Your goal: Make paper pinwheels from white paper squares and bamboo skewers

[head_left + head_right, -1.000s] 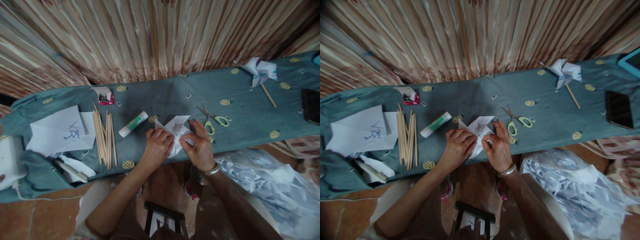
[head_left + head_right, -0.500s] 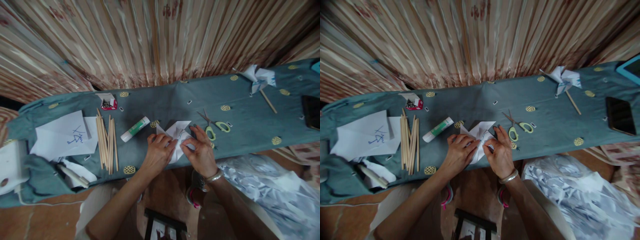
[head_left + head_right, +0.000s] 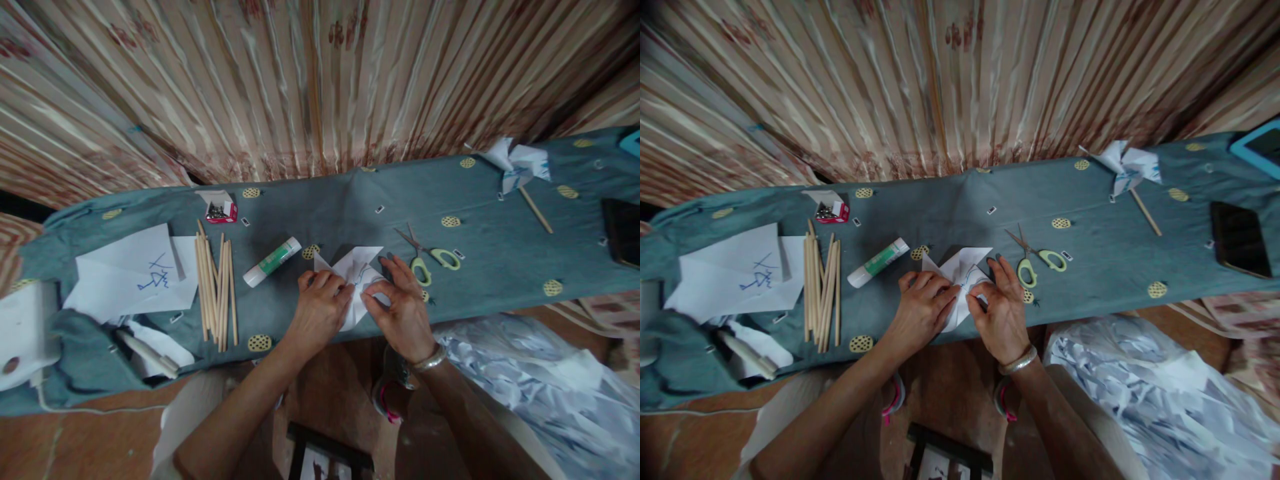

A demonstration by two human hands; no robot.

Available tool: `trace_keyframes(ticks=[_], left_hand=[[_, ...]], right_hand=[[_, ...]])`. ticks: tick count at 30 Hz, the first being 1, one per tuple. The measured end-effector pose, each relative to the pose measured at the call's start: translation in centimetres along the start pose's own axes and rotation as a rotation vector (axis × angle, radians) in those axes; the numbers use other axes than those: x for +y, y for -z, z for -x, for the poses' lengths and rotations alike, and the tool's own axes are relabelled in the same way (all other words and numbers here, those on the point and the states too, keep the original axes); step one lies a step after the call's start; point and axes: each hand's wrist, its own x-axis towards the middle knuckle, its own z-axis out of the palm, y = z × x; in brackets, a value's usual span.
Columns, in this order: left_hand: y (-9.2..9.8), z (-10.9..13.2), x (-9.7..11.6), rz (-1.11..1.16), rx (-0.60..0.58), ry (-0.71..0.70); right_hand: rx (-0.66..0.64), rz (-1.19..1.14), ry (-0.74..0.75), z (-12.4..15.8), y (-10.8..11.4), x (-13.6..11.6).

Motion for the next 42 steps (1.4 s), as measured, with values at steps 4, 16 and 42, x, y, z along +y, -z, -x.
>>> trace_keyframes(ticks=[4,16,42], left_hand=[[-0.1,-0.2,0.1,0.008,0.011,0.006],[0.1,-0.3,0.2,0.054,-0.036,0.026],[-0.5,0.5,0.1,0.054,-0.004,0.026]], right_hand=[[0.048,0.005,0.01,0.1,0.8,-0.2],[0.069,-0.11,-0.135,-0.3,1.7,1.6],[-0.191,-0.025,0.039,-0.1,-0.4,-0.6]])
